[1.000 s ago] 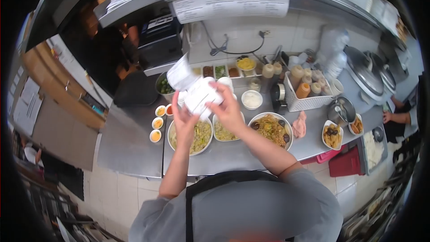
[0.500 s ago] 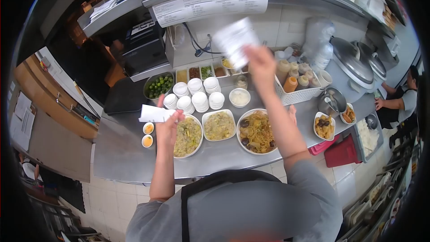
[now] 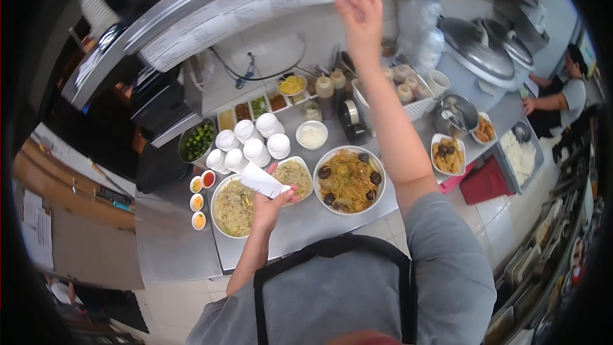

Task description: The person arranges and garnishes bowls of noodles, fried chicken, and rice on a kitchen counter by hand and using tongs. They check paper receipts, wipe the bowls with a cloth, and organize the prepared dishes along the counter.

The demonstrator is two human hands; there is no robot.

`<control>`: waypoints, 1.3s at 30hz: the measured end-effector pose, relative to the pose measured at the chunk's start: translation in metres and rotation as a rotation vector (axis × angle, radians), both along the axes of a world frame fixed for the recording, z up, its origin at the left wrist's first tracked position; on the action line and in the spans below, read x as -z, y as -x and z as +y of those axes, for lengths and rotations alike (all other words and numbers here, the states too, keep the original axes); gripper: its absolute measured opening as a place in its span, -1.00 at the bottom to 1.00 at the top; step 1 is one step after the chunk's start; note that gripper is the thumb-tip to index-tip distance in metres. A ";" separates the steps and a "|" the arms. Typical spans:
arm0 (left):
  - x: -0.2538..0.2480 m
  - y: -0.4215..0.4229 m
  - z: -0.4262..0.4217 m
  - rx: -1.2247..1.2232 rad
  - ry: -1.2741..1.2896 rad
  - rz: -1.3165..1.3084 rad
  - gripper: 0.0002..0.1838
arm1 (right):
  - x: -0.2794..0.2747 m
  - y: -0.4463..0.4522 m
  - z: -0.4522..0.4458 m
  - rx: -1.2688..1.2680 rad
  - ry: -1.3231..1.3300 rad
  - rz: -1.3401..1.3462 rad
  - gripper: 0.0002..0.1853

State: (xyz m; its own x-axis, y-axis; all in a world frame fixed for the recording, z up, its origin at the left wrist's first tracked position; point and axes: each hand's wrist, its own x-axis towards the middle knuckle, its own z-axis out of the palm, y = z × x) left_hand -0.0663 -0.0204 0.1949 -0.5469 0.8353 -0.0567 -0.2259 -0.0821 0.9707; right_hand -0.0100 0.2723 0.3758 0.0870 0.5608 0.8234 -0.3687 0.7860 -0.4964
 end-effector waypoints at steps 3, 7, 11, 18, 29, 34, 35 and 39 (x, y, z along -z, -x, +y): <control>0.007 -0.001 0.012 0.054 0.044 0.038 -0.22 | 0.081 -0.043 -0.042 0.017 -0.033 -0.431 -0.58; 0.026 -0.017 0.036 0.241 0.069 0.212 -0.22 | 0.181 -0.100 -0.139 -0.398 -0.004 -0.834 -0.54; 0.061 -0.034 0.047 0.539 0.094 0.446 -0.21 | 0.223 -0.127 -0.201 -0.310 0.373 -0.680 -0.56; 0.051 -0.065 0.029 0.969 0.107 -0.132 -0.38 | 0.250 -0.186 -0.273 -0.363 0.981 -0.477 -0.60; 0.056 -0.205 0.026 1.038 0.060 -0.045 -0.70 | 0.221 -0.324 -0.335 0.472 0.940 -0.182 -0.64; 0.041 -0.313 0.044 1.218 -0.006 -0.043 -0.74 | 0.212 -0.412 -0.363 0.548 0.902 -0.424 -0.66; 0.039 -0.337 0.044 1.241 -0.030 -0.027 -0.75 | 0.208 -0.427 -0.369 0.607 0.911 -0.365 -0.71; 0.032 -0.425 0.041 1.337 -0.103 -0.051 -0.77 | 0.209 -0.494 -0.383 0.749 0.813 -0.337 -0.70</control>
